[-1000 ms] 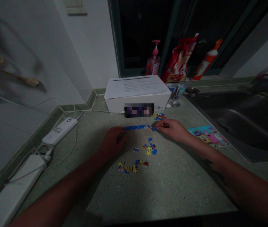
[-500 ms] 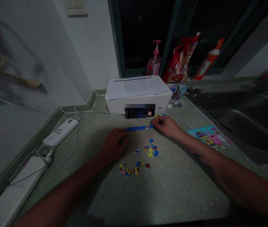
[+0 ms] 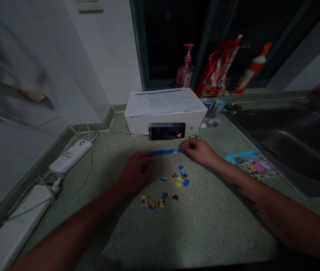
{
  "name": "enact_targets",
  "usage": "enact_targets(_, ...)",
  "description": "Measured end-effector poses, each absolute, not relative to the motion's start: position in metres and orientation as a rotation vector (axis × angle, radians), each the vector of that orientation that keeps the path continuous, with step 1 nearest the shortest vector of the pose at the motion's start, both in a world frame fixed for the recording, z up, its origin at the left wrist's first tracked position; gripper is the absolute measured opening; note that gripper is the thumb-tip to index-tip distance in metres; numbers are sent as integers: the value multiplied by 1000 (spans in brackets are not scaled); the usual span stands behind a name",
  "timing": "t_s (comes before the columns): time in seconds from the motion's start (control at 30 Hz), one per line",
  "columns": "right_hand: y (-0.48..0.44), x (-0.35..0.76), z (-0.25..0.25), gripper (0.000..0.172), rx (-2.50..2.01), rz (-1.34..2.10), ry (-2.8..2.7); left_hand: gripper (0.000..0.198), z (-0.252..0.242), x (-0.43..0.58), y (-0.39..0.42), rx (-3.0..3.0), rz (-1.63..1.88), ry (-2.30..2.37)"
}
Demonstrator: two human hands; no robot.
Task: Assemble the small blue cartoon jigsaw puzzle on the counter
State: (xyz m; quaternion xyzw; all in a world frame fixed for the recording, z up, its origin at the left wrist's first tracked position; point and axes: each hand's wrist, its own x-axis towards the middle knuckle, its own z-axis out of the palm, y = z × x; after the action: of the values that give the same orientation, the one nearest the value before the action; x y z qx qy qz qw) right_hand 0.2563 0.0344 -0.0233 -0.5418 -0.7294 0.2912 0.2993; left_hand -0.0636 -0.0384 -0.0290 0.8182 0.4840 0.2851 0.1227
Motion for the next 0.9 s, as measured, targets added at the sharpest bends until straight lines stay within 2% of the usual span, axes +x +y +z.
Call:
enact_targets(0.27, 34, 256, -27, 26, -1470, 736, -1965, 21, -27, -63, -39, 2360, 814, 1416)
enact_targets(0.57, 31, 264, -10, 22, -1454, 750, -1963, 21, -28, -64, -39, 2360, 829, 1413)
enact_targets(0.9, -1, 254, 12, 17, -1273, 1094, -2047, 20, -28, -63, -38, 2345, 830, 1417)
